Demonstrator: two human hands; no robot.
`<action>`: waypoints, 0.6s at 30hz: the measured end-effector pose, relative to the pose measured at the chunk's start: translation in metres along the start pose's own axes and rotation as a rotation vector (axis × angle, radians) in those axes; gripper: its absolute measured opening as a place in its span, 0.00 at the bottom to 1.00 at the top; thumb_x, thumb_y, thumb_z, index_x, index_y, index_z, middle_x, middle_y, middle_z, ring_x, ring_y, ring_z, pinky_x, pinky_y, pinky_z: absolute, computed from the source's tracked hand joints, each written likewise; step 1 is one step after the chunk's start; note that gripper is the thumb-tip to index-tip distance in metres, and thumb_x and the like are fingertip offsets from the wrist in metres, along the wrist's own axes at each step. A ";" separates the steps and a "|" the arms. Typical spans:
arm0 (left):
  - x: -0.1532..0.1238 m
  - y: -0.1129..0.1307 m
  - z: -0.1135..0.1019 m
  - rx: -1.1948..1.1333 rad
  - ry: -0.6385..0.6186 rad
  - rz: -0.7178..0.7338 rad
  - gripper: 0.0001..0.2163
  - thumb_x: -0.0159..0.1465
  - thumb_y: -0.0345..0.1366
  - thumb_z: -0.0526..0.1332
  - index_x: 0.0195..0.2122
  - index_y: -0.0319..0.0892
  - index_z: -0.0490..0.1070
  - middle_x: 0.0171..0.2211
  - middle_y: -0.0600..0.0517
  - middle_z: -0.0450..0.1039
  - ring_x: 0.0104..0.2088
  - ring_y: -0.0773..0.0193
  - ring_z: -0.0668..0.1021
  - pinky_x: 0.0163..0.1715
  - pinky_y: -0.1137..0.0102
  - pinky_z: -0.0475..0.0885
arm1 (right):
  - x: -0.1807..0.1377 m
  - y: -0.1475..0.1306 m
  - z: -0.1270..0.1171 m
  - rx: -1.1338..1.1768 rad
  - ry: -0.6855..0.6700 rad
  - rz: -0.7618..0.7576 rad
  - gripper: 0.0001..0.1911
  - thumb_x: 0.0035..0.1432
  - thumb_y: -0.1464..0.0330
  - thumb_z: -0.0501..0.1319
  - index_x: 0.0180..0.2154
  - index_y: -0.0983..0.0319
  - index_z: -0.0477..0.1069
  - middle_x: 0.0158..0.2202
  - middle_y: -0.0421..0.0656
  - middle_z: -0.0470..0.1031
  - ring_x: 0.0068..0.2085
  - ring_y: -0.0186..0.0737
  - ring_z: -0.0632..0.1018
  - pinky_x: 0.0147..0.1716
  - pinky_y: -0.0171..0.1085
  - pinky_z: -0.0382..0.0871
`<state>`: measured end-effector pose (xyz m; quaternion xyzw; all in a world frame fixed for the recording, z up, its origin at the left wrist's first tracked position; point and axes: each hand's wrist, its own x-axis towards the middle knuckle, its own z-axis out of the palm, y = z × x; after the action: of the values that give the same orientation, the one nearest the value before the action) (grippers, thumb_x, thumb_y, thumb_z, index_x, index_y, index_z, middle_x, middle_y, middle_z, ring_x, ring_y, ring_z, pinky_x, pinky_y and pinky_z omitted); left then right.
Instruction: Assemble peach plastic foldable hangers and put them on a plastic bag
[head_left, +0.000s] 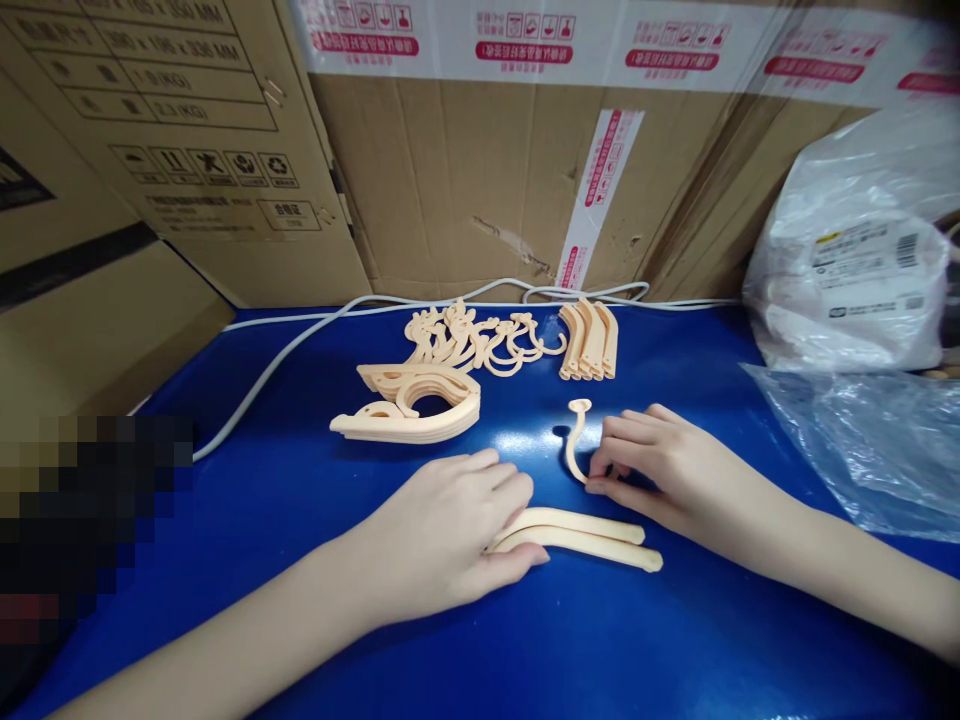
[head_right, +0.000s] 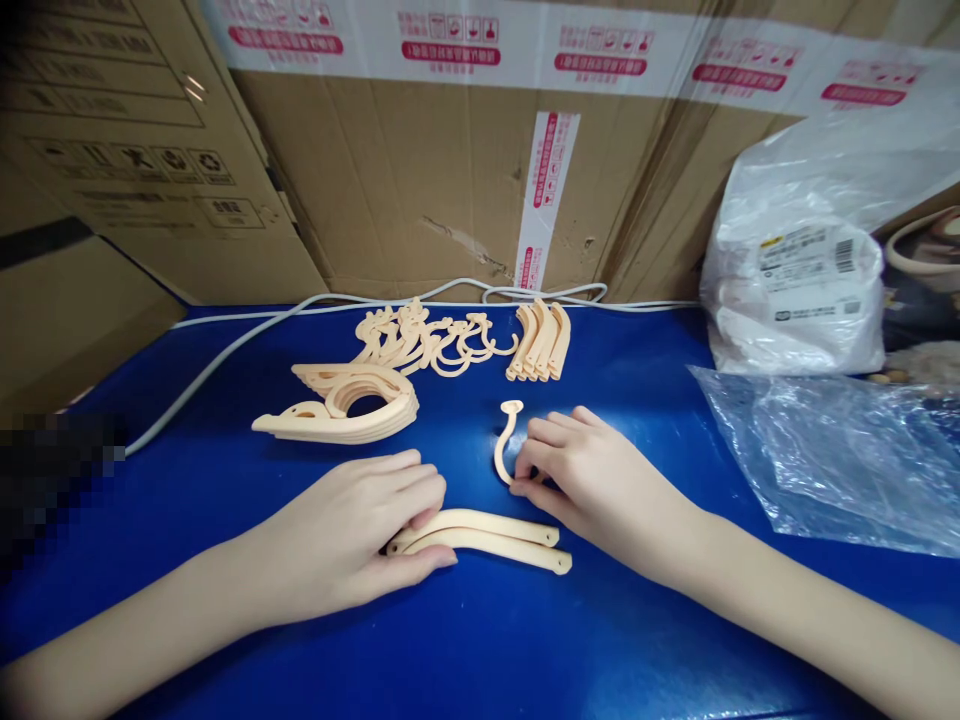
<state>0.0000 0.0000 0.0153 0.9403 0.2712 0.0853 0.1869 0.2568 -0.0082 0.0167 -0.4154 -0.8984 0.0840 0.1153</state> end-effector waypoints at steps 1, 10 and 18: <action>0.000 0.000 0.000 0.001 0.000 0.003 0.15 0.67 0.41 0.61 0.28 0.43 0.57 0.25 0.56 0.64 0.29 0.63 0.68 0.27 0.69 0.56 | -0.003 0.000 0.000 0.013 -0.003 0.011 0.06 0.65 0.69 0.59 0.33 0.59 0.71 0.33 0.39 0.75 0.33 0.37 0.73 0.37 0.39 0.56; 0.000 -0.001 0.003 0.006 -0.001 0.037 0.16 0.68 0.41 0.59 0.27 0.43 0.55 0.24 0.56 0.63 0.27 0.63 0.67 0.26 0.69 0.55 | -0.022 0.002 -0.002 0.064 -0.045 0.033 0.08 0.67 0.65 0.58 0.34 0.59 0.70 0.31 0.38 0.74 0.33 0.37 0.74 0.36 0.38 0.59; 0.000 0.000 0.001 0.008 -0.023 0.024 0.16 0.68 0.41 0.59 0.26 0.43 0.56 0.24 0.56 0.64 0.27 0.64 0.67 0.26 0.69 0.56 | -0.025 0.001 -0.004 0.074 -0.032 0.011 0.09 0.68 0.66 0.57 0.34 0.59 0.70 0.31 0.38 0.74 0.31 0.36 0.74 0.34 0.36 0.60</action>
<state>0.0001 -0.0002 0.0140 0.9453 0.2579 0.0755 0.1851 0.2743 -0.0262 0.0167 -0.4145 -0.8940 0.1246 0.1156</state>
